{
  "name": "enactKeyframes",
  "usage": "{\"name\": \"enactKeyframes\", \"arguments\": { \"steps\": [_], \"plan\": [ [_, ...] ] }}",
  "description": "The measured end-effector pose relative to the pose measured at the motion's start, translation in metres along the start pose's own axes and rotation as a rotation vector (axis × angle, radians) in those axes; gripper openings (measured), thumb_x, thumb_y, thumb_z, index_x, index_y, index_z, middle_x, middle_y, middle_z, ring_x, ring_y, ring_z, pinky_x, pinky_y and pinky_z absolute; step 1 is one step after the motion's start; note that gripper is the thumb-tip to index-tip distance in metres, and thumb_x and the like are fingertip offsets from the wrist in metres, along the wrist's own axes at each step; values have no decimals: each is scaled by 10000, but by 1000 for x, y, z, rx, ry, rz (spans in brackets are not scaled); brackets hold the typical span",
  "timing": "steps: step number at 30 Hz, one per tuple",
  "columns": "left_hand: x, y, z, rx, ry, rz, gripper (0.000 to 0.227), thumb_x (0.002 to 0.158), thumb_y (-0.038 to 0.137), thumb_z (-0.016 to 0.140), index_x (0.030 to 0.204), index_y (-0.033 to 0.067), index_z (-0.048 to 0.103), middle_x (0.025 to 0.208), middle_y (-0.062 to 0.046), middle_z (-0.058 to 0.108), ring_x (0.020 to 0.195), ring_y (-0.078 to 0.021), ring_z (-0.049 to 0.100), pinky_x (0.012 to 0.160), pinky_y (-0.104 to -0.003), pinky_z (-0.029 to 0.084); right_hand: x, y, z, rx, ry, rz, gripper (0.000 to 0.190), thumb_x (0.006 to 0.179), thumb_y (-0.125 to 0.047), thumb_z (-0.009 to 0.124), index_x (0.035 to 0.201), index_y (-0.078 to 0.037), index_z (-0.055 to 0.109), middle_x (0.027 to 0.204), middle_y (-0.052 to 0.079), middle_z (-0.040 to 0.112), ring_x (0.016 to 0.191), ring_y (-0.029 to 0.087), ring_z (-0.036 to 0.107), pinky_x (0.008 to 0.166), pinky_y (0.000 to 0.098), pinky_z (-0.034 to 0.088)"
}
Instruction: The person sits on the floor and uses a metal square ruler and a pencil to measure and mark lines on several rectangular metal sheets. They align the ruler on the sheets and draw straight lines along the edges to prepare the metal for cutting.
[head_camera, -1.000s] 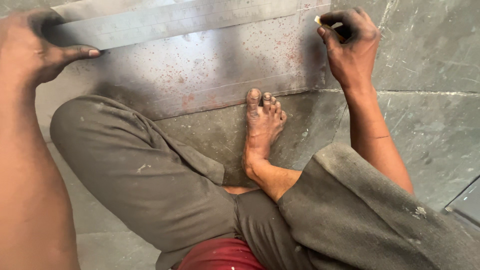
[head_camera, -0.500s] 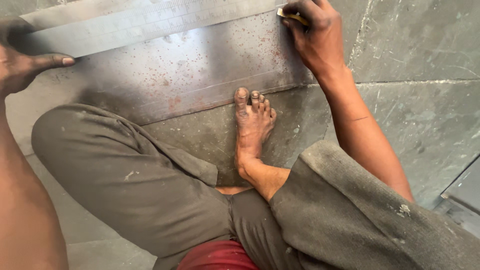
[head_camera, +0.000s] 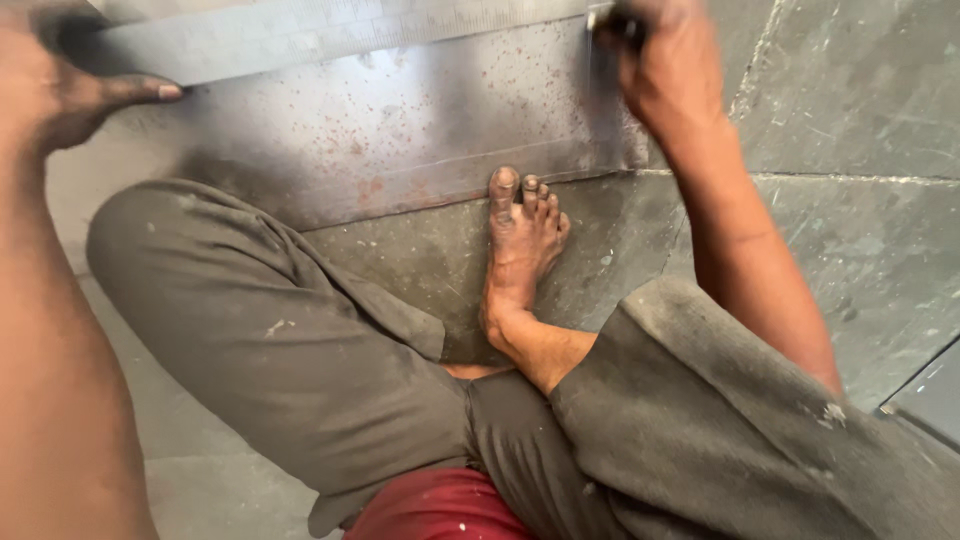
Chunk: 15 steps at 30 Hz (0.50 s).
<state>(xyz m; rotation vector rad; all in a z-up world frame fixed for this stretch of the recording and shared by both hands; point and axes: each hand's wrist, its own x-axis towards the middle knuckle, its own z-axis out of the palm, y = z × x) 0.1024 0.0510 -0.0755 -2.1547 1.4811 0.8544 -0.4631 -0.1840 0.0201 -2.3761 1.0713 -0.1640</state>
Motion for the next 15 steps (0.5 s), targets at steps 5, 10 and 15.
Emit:
{"name": "enactKeyframes", "arguments": {
  "steps": [5,10,15],
  "plan": [
    [-50,51,-73,-270,196,66,743,736,488,967,1223,-24,737,1061,-236,754,958,-364,733,859,-436,571,-19,-23,-12,53,-126,100,86,903,-42,793,987,-42,770,999,163,675,891,379,666,758,446,527],
    [-50,33,-67,-292,239,108,825,648,456,978,1245,-48,713,1136,-258,721,1006,-386,702,847,-461,548,-15,-29,-18,289,30,195,133,970,-41,806,1096,-41,763,1049,106,697,882,218,726,772,328,576],
    [-30,-51,-17,-244,273,87,872,682,501,982,1239,-101,683,1175,-281,710,1015,-390,703,868,-479,552,-17,-46,-1,336,165,234,183,952,29,793,1127,-13,758,1063,106,699,847,188,705,748,299,553]
  ]
}}
